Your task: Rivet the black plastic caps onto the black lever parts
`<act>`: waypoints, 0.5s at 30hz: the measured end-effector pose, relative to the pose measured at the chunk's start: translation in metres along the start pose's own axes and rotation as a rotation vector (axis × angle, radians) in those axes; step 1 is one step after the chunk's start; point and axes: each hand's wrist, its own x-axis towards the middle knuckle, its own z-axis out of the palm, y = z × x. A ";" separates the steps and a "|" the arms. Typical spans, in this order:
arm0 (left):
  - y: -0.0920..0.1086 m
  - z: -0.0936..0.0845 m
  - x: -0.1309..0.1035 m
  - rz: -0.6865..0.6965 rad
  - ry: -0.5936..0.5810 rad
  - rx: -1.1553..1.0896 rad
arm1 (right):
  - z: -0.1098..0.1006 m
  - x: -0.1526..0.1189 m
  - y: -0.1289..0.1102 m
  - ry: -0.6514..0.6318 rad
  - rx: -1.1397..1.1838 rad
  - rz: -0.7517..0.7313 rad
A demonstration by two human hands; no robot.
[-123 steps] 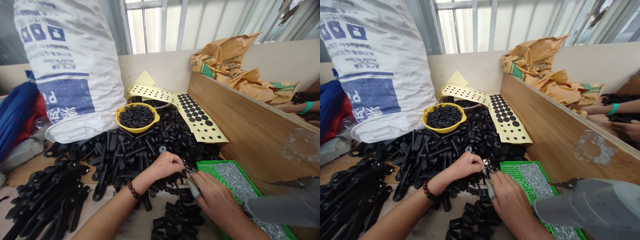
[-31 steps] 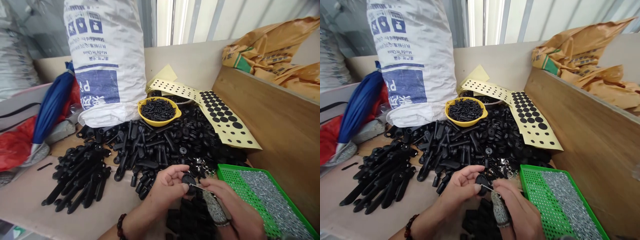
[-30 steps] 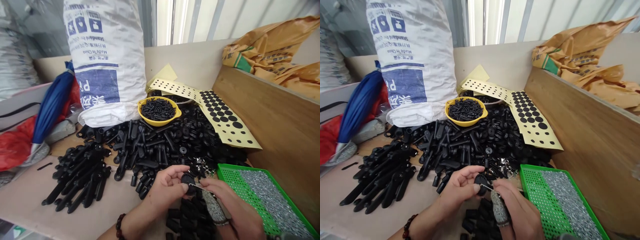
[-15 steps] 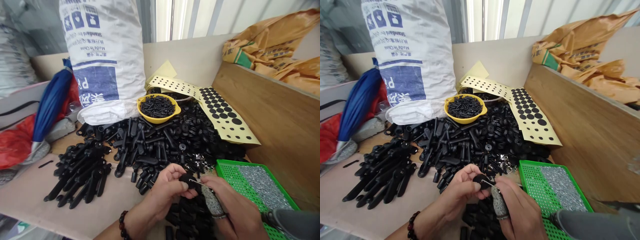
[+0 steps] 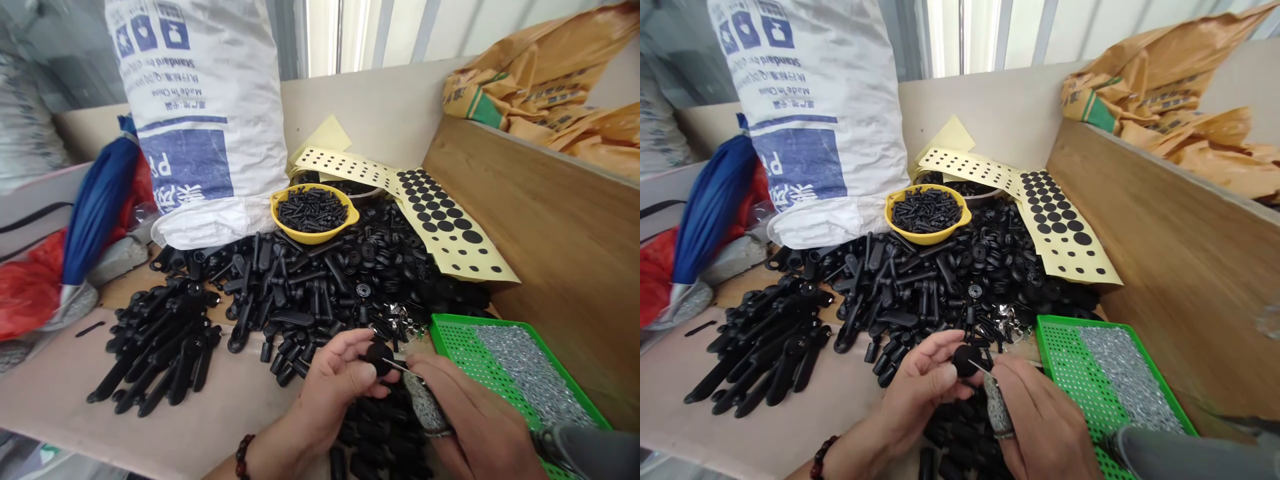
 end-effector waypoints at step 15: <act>-0.002 -0.007 -0.008 0.264 0.148 0.678 | 0.011 -0.001 -0.014 -0.011 -0.157 -0.041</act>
